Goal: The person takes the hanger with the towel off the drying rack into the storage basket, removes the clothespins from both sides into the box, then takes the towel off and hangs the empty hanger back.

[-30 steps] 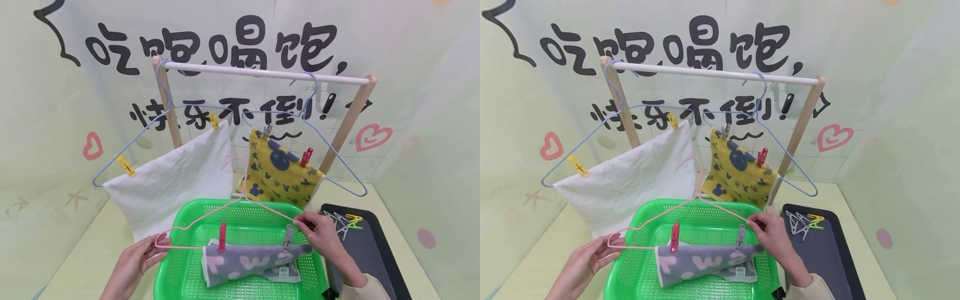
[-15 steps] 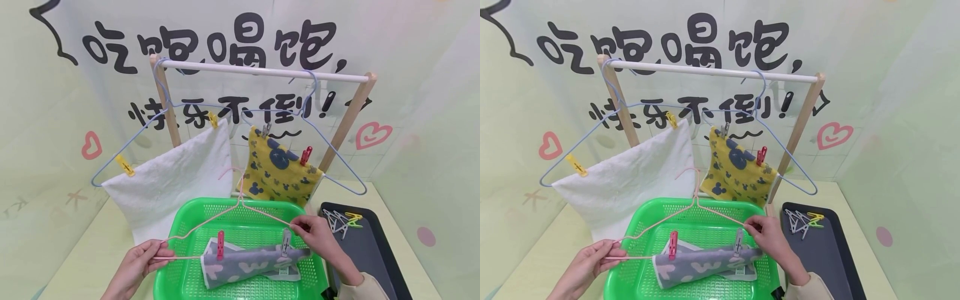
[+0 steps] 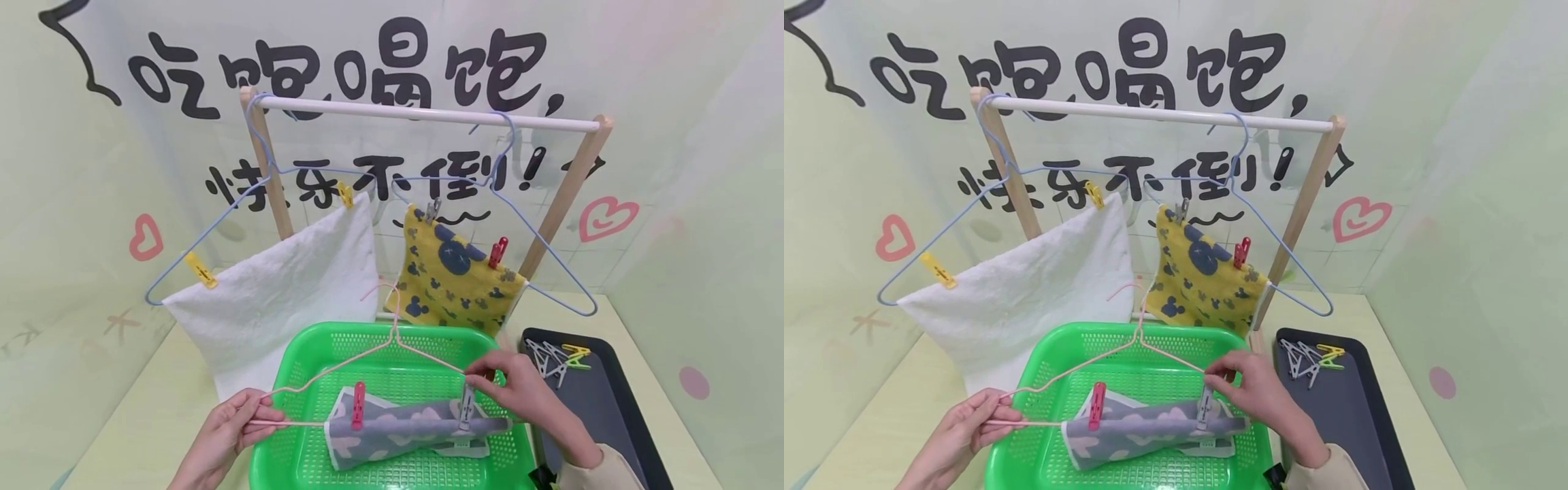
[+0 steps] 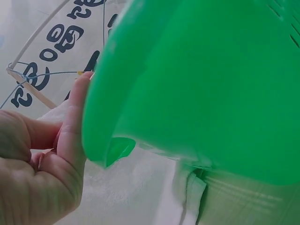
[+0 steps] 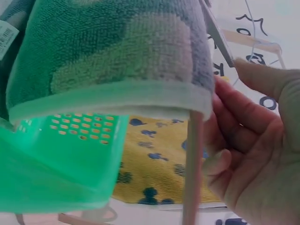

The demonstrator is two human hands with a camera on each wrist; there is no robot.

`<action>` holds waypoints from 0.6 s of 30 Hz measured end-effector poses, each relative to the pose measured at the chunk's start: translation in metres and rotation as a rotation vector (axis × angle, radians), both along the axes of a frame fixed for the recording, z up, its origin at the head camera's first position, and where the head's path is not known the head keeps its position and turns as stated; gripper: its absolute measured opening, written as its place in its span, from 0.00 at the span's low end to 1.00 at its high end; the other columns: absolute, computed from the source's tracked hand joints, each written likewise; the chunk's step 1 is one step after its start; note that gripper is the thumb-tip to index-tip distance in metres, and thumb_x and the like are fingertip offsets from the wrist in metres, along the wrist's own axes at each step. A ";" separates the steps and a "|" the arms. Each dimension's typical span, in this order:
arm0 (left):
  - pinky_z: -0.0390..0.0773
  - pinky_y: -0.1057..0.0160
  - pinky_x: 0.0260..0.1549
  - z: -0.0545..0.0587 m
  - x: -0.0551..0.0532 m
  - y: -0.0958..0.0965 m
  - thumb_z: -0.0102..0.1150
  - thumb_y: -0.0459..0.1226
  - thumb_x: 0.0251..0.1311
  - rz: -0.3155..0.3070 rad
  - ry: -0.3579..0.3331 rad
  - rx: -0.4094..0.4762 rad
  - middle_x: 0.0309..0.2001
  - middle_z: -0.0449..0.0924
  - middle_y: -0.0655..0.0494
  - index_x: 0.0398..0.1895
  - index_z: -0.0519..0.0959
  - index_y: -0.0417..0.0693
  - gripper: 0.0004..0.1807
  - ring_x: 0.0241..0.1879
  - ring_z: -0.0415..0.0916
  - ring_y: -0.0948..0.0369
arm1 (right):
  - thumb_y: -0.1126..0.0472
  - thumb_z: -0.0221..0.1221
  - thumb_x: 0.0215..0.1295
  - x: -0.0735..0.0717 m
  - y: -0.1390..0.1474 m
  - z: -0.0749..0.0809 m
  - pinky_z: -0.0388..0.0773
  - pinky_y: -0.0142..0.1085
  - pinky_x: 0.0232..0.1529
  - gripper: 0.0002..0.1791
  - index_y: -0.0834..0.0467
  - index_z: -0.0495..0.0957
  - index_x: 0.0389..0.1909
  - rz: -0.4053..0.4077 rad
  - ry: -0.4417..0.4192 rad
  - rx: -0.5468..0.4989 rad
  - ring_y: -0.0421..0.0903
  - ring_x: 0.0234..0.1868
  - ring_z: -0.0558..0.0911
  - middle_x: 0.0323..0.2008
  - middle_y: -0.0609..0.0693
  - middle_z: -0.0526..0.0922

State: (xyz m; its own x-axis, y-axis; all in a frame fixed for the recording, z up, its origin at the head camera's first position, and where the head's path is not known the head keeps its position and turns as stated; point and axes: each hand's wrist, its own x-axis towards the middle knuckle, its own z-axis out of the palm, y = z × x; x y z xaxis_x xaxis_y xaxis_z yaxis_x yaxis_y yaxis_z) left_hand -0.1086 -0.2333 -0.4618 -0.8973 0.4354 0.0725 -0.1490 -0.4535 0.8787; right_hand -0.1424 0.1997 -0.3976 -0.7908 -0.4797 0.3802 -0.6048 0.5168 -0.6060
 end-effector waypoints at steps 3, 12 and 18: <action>0.81 0.66 0.42 0.000 0.001 0.000 0.29 0.31 0.75 0.011 -0.005 -0.002 0.38 0.84 0.50 0.42 0.75 0.44 0.18 0.41 0.82 0.59 | 0.62 0.63 0.60 0.004 -0.001 0.007 0.77 0.29 0.24 0.05 0.58 0.83 0.36 0.031 -0.078 0.048 0.31 0.27 0.76 0.27 0.40 0.80; 0.81 0.67 0.41 -0.002 0.001 0.001 0.28 0.31 0.75 0.011 0.003 0.002 0.38 0.84 0.51 0.42 0.75 0.46 0.18 0.41 0.82 0.60 | 0.57 0.62 0.62 0.006 -0.003 0.017 0.77 0.29 0.26 0.12 0.62 0.83 0.38 0.026 -0.301 0.106 0.32 0.26 0.75 0.26 0.39 0.79; 0.81 0.67 0.41 -0.001 0.001 0.001 0.28 0.31 0.75 -0.005 0.002 0.017 0.39 0.84 0.51 0.42 0.75 0.46 0.19 0.41 0.82 0.59 | 0.57 0.62 0.61 0.004 0.000 0.018 0.77 0.29 0.26 0.11 0.62 0.83 0.37 0.091 -0.408 0.089 0.33 0.26 0.75 0.26 0.41 0.80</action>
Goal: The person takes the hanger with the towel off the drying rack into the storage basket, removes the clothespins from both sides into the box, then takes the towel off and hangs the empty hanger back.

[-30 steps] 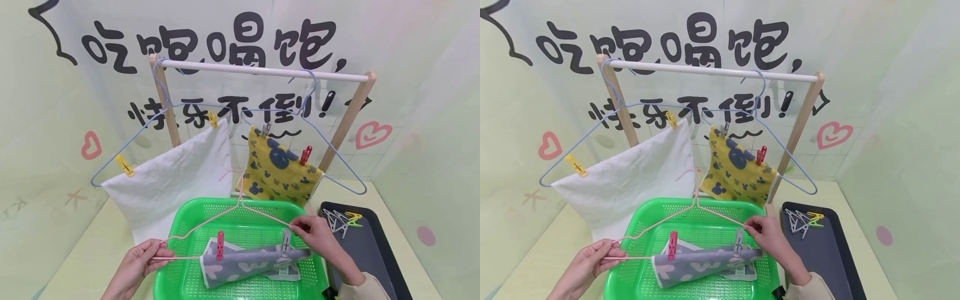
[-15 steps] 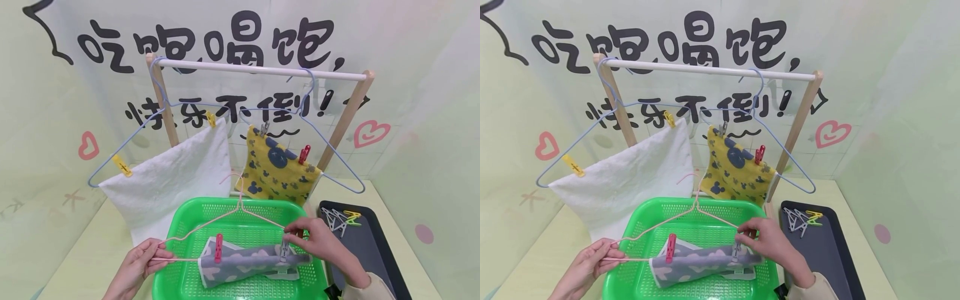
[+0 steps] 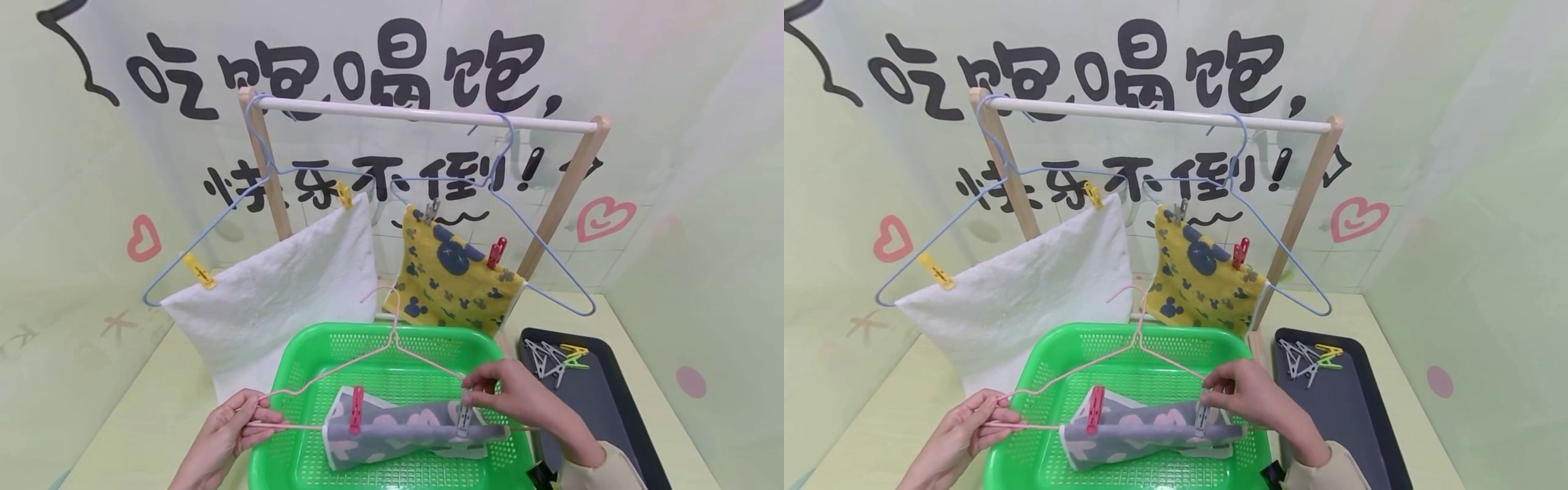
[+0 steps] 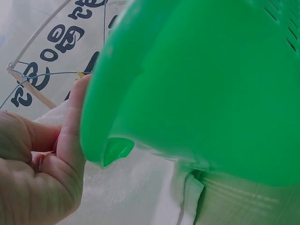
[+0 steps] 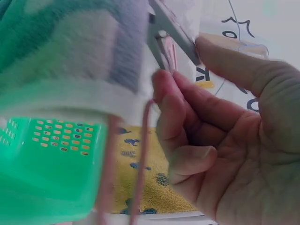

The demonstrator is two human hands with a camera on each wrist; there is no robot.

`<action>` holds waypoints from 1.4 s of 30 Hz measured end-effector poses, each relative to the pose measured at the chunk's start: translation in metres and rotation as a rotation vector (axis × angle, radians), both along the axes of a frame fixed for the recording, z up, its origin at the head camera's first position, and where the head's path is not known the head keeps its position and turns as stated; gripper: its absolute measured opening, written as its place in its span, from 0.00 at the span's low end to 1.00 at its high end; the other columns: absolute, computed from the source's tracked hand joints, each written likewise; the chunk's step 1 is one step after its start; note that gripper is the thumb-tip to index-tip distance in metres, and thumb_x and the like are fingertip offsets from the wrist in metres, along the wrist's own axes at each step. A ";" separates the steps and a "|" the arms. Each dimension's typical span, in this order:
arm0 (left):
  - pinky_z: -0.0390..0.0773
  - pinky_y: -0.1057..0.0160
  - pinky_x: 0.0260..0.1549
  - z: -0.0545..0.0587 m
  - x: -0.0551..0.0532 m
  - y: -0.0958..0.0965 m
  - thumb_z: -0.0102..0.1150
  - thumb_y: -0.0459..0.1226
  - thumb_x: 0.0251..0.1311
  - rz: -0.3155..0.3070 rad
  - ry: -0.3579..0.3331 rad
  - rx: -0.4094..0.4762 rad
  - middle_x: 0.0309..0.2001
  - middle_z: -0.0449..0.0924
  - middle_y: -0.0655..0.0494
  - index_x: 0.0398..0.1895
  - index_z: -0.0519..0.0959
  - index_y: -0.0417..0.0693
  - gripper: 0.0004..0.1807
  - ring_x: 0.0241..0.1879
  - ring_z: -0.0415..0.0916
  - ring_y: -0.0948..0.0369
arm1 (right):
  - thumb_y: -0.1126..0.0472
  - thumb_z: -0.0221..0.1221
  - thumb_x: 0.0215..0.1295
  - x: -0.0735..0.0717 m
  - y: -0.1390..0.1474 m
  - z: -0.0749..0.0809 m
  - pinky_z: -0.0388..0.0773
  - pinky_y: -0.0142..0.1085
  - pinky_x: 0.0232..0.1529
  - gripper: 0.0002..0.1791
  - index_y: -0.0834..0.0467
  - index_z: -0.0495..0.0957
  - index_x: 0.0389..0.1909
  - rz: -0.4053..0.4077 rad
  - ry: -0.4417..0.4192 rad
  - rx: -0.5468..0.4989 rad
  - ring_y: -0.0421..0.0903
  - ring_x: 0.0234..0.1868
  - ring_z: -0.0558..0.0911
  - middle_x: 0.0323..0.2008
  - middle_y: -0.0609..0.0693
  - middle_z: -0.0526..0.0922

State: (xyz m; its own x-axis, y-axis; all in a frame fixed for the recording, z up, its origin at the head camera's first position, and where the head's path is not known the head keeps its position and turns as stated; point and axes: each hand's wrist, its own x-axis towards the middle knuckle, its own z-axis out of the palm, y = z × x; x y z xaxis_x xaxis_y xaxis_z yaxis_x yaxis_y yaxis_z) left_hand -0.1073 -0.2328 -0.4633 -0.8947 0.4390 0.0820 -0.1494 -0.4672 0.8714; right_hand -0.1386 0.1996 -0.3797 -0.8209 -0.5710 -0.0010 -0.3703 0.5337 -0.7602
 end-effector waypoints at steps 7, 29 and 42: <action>0.81 0.66 0.41 0.000 0.001 -0.001 0.28 0.31 0.75 0.004 -0.012 -0.020 0.39 0.84 0.51 0.42 0.75 0.47 0.19 0.40 0.82 0.59 | 0.58 0.62 0.61 -0.001 0.001 0.001 0.77 0.31 0.27 0.10 0.61 0.83 0.37 0.018 -0.074 0.006 0.35 0.25 0.76 0.25 0.43 0.81; 0.81 0.66 0.42 -0.005 0.000 -0.004 0.29 0.33 0.75 0.042 -0.058 0.014 0.39 0.84 0.49 0.42 0.77 0.47 0.20 0.42 0.82 0.58 | 0.70 0.62 0.58 0.006 0.012 0.002 0.78 0.30 0.21 0.06 0.67 0.80 0.36 -0.267 0.222 -0.215 0.37 0.25 0.79 0.28 0.51 0.82; 0.81 0.65 0.43 -0.006 0.000 -0.008 0.26 0.32 0.75 0.030 -0.028 0.057 0.40 0.84 0.47 0.42 0.76 0.45 0.21 0.43 0.81 0.56 | 0.68 0.64 0.57 0.017 0.081 -0.002 0.77 0.23 0.24 0.10 0.69 0.79 0.39 -0.562 0.289 -0.155 0.33 0.26 0.79 0.27 0.48 0.82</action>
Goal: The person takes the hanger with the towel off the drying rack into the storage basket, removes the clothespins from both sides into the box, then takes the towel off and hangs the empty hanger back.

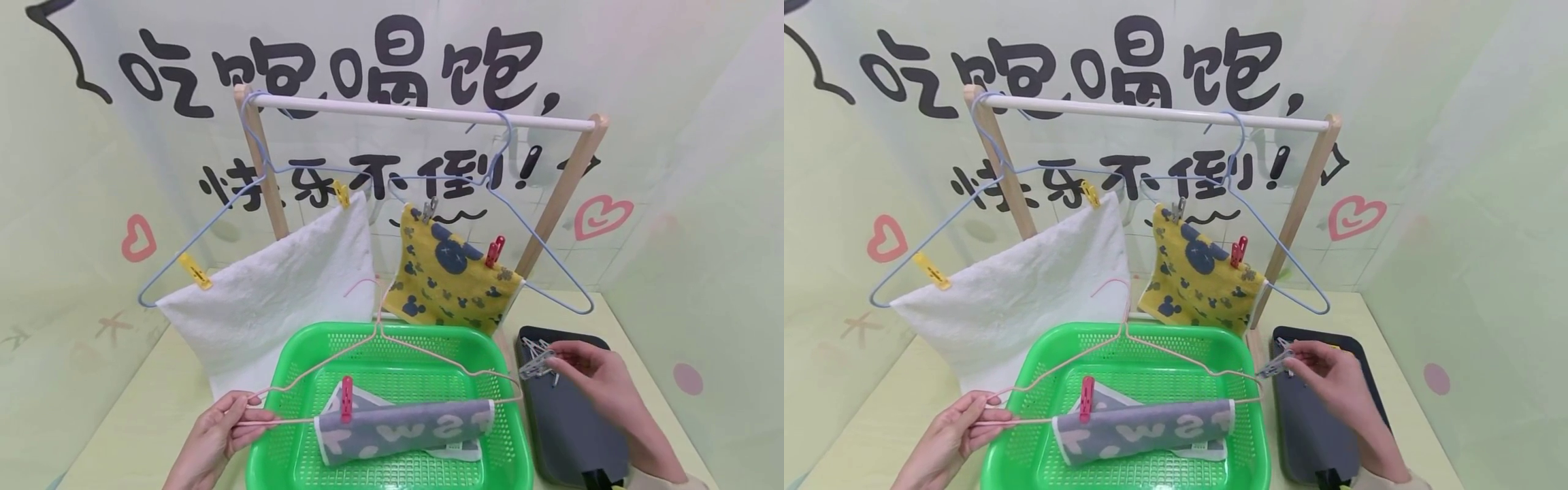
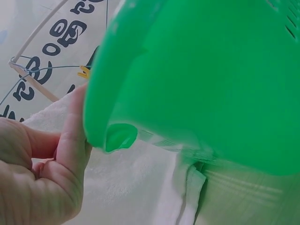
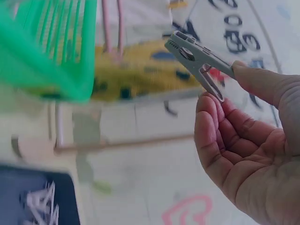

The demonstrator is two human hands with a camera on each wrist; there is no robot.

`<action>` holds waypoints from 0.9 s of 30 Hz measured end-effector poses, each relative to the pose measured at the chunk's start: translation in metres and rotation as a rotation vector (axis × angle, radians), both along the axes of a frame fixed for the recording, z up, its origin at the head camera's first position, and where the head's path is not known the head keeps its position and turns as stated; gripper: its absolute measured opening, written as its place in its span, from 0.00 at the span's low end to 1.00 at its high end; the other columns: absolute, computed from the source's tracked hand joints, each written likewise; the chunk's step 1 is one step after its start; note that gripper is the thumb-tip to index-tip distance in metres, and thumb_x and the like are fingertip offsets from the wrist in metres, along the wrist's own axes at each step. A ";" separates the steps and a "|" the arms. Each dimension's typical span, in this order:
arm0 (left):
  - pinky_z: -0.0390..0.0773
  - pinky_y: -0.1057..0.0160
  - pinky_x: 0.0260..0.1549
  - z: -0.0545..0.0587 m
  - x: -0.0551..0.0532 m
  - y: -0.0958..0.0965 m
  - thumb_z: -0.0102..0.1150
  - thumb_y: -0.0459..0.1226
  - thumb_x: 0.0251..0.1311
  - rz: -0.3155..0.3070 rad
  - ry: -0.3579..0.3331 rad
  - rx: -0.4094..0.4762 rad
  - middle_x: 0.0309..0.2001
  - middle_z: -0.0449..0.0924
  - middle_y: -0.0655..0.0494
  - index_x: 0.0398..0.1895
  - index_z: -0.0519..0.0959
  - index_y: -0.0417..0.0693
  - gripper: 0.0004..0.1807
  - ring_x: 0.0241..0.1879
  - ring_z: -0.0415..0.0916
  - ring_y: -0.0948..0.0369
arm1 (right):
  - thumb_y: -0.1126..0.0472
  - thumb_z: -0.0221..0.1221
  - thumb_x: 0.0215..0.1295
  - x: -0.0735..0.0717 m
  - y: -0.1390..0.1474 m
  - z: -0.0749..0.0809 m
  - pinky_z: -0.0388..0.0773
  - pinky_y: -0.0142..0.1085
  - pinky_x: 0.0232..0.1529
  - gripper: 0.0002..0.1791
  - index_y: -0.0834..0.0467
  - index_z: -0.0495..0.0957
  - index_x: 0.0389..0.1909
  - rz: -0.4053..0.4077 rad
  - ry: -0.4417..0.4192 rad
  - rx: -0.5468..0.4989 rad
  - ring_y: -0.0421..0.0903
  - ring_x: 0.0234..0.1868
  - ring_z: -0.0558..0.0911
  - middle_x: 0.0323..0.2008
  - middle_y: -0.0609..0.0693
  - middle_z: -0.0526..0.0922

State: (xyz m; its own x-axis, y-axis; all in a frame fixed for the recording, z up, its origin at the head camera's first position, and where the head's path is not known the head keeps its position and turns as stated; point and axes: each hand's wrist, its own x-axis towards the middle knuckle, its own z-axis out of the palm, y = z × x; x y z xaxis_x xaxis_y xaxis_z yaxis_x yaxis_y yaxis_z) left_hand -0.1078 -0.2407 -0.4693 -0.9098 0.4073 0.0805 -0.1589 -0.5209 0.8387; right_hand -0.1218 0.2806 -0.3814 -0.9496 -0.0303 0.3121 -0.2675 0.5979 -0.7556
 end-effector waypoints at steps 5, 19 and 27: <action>0.80 0.65 0.44 0.001 -0.001 -0.001 0.25 0.32 0.75 -0.016 0.001 0.030 0.40 0.84 0.46 0.43 0.76 0.44 0.21 0.44 0.81 0.55 | 0.68 0.66 0.55 0.004 0.024 -0.008 0.75 0.23 0.22 0.11 0.70 0.79 0.37 -0.141 -0.063 0.049 0.33 0.24 0.77 0.24 0.41 0.80; 0.80 0.64 0.45 0.000 -0.001 -0.002 0.23 0.31 0.75 -0.035 0.016 0.058 0.41 0.83 0.47 0.44 0.76 0.43 0.23 0.45 0.81 0.55 | 0.63 0.68 0.51 -0.017 0.056 -0.039 0.71 0.31 0.19 0.11 0.67 0.77 0.25 -0.186 -0.251 0.416 0.42 0.22 0.73 0.20 0.48 0.77; 0.81 0.66 0.42 0.001 0.002 -0.004 0.25 0.32 0.75 0.014 -0.015 0.008 0.40 0.84 0.48 0.42 0.76 0.45 0.22 0.43 0.82 0.57 | 0.66 0.66 0.48 -0.031 0.063 -0.055 0.72 0.36 0.18 0.09 0.66 0.77 0.20 -0.068 -0.413 0.570 0.43 0.18 0.72 0.17 0.49 0.75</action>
State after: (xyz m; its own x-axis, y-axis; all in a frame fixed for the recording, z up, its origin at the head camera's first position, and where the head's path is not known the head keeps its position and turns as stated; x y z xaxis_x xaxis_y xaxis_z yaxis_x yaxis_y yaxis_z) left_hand -0.1057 -0.2442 -0.4679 -0.9166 0.3936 0.0702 -0.1640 -0.5302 0.8318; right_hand -0.1531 0.3436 -0.4360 -0.9925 -0.0187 -0.1211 0.0253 0.9358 -0.3517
